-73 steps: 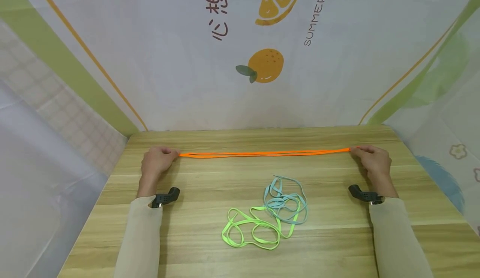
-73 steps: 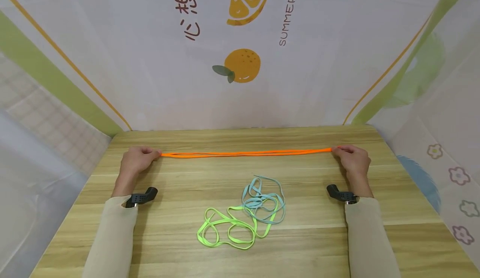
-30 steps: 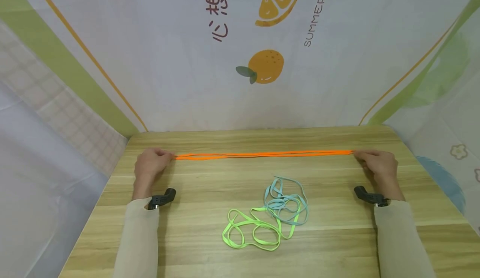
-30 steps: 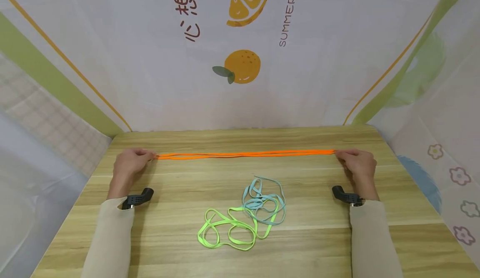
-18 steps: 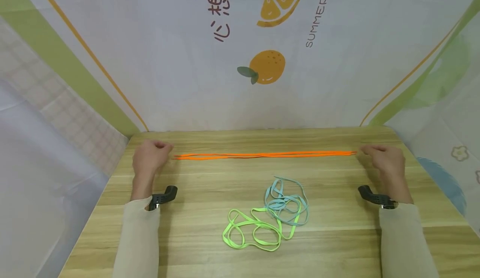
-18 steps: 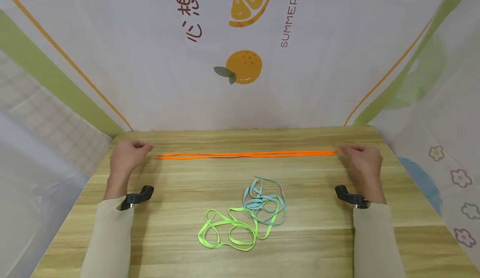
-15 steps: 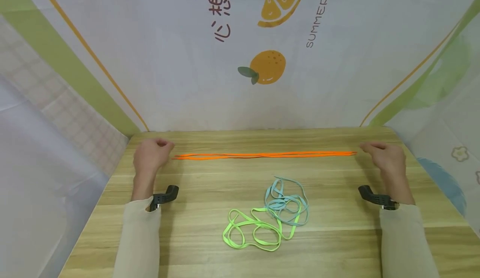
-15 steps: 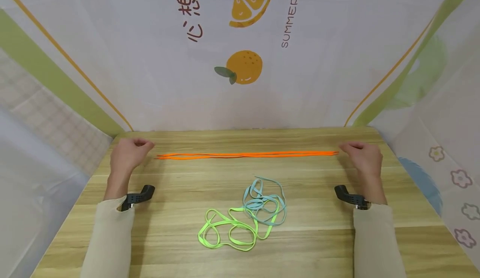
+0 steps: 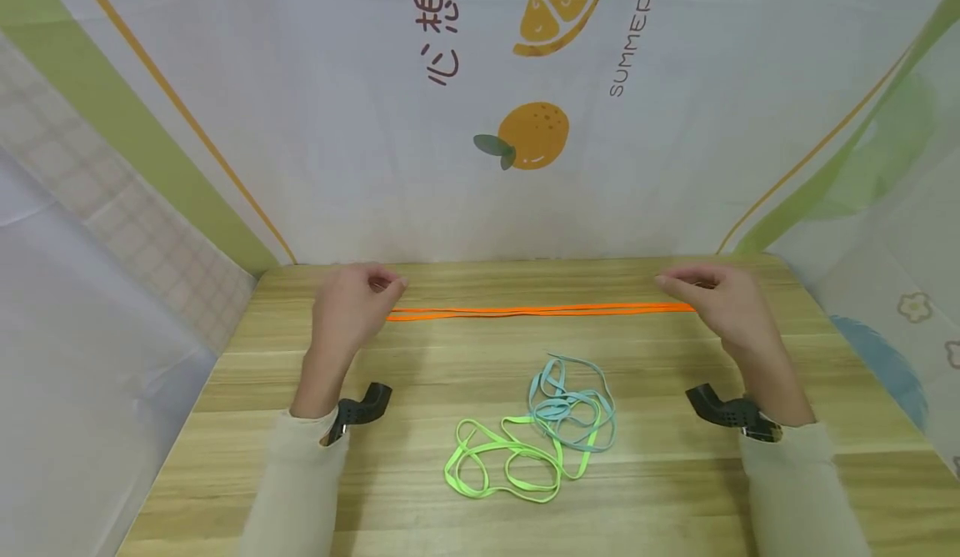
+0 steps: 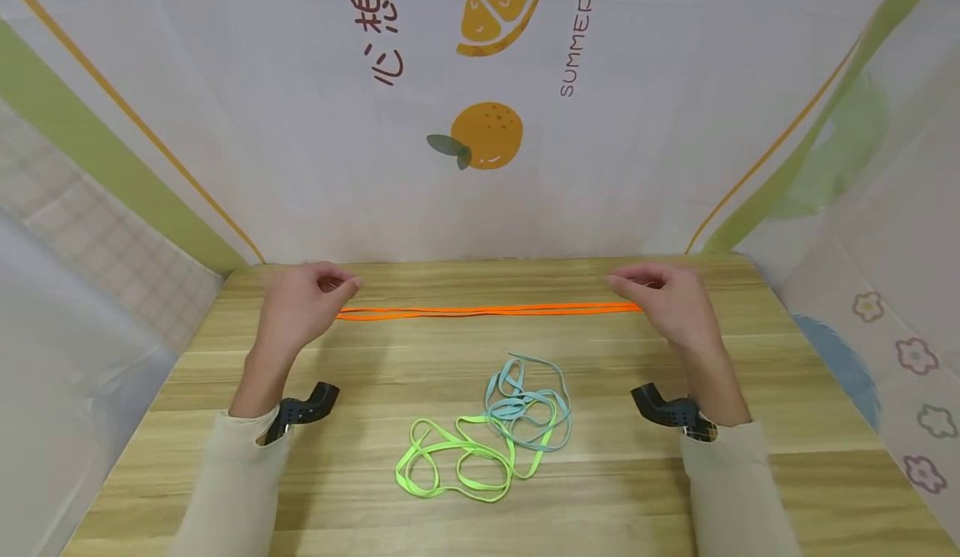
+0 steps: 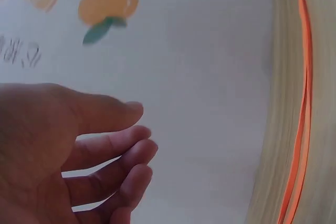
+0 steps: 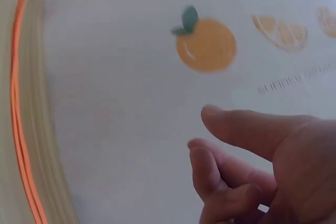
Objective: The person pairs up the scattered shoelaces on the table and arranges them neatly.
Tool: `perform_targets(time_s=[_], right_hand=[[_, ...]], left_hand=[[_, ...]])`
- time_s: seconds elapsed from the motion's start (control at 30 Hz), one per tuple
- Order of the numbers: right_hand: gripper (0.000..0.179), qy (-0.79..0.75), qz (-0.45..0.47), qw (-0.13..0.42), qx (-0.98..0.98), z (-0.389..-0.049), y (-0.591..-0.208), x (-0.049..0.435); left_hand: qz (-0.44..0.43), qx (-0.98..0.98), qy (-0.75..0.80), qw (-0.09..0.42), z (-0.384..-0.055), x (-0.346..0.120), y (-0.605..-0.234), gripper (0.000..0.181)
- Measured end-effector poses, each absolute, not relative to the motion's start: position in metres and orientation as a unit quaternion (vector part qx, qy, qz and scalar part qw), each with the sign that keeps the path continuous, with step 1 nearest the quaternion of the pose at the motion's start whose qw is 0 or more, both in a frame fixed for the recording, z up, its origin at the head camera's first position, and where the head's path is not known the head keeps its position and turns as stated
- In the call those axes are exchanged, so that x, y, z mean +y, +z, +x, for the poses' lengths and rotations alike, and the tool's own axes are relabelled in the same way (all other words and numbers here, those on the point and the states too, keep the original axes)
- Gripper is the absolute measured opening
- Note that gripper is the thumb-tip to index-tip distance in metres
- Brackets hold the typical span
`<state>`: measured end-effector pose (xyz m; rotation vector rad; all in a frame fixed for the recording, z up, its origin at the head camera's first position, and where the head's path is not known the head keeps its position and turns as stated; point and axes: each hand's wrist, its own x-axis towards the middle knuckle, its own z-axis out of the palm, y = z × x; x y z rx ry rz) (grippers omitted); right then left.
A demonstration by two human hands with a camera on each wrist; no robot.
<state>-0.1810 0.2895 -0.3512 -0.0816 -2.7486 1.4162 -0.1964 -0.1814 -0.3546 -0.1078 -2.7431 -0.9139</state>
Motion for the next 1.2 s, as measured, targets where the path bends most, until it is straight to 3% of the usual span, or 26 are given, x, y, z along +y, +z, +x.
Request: perform_targets(time_s=[0.13,0.4,0.63,0.73,1.0,1.2], right_hand=[[0.036,0.43,0.059,0.009,-0.901,-0.175,-0.351,0.258],[0.014,0.434,0.164,-0.062,-0.884,-0.166,-0.371,0.211],[0.012,0.415,0.235,-0.117,-0.871,-0.161,-0.385,0.182],[0.011,0.416,0.249,-0.127,-0.865,-0.159,-0.388,0.179],[0.009,0.414,0.247,-0.141,-0.865,-0.157,-0.389,0.176],[0.014,0.413,0.295,-0.167,-0.845,-0.155,-0.393,0.172]], left_hand=[[-0.103,-0.947,-0.297,0.069,-0.188,-0.15,-0.354,0.017],[-0.292,-0.923,-0.216,-0.127,-0.17,-0.092,-0.374,0.018],[-0.316,-0.904,-0.154,-0.244,-0.152,-0.07,-0.398,0.03],[-0.302,-0.909,-0.126,-0.259,-0.148,-0.066,-0.402,0.033],[-0.306,-0.913,-0.096,-0.253,-0.146,-0.064,-0.403,0.036],[-0.331,-0.904,-0.133,-0.236,-0.151,-0.072,-0.394,0.035]])
